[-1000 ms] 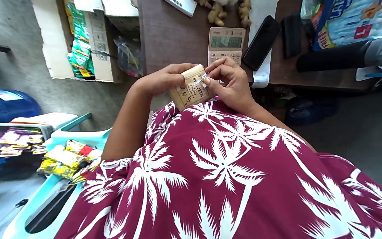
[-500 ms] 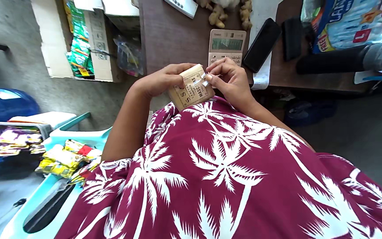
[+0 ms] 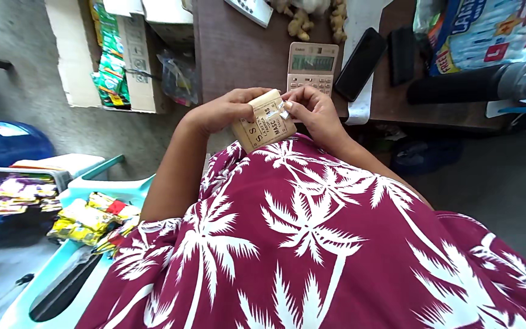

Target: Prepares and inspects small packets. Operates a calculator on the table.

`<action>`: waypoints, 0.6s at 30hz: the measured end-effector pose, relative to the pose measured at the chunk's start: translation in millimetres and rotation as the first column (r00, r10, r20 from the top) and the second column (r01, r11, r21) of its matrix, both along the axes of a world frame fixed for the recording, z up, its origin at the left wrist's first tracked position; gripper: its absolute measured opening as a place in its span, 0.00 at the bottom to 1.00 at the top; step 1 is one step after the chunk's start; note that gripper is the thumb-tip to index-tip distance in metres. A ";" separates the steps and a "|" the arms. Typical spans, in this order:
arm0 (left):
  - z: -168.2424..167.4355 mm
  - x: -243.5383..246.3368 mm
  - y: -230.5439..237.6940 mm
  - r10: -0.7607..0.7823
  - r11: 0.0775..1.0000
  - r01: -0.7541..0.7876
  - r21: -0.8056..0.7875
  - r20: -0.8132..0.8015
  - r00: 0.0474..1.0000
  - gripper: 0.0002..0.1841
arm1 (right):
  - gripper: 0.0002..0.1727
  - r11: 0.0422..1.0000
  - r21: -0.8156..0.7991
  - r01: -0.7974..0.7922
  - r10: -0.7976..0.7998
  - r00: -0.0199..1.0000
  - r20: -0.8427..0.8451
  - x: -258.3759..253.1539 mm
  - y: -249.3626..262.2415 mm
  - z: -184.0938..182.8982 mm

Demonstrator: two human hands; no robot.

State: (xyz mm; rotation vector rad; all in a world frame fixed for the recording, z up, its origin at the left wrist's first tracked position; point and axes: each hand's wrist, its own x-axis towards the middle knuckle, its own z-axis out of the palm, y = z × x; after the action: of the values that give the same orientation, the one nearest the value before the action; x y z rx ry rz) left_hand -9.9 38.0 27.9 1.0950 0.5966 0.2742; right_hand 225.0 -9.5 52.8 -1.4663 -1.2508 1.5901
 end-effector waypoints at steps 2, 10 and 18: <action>1.6 1.3 -0.1 0.007 1.000 -0.007 -0.007 -0.016 1.000 0.34 | 0.16 0.987 -0.153 -0.041 0.031 0.997 -0.065 -1.5 1.4 3.5; -6.9 10.8 -10.6 0.443 0.887 -0.459 -0.053 -0.184 0.877 0.33 | 0.24 0.973 -0.228 0.020 -0.067 0.977 -0.201 -2.1 2.7 0.1; -5.1 10.7 -33.5 0.680 0.729 -0.665 -0.164 0.066 0.730 0.26 | 0.21 0.959 -0.212 0.187 -0.255 0.897 -0.360 -2.4 0.9 -6.9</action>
State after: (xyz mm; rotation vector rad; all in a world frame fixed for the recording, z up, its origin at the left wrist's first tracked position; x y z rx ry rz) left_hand 0.9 4.5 22.8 0.6851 0.8813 0.9242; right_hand 222.6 -8.6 45.8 -1.2611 -0.7104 1.7536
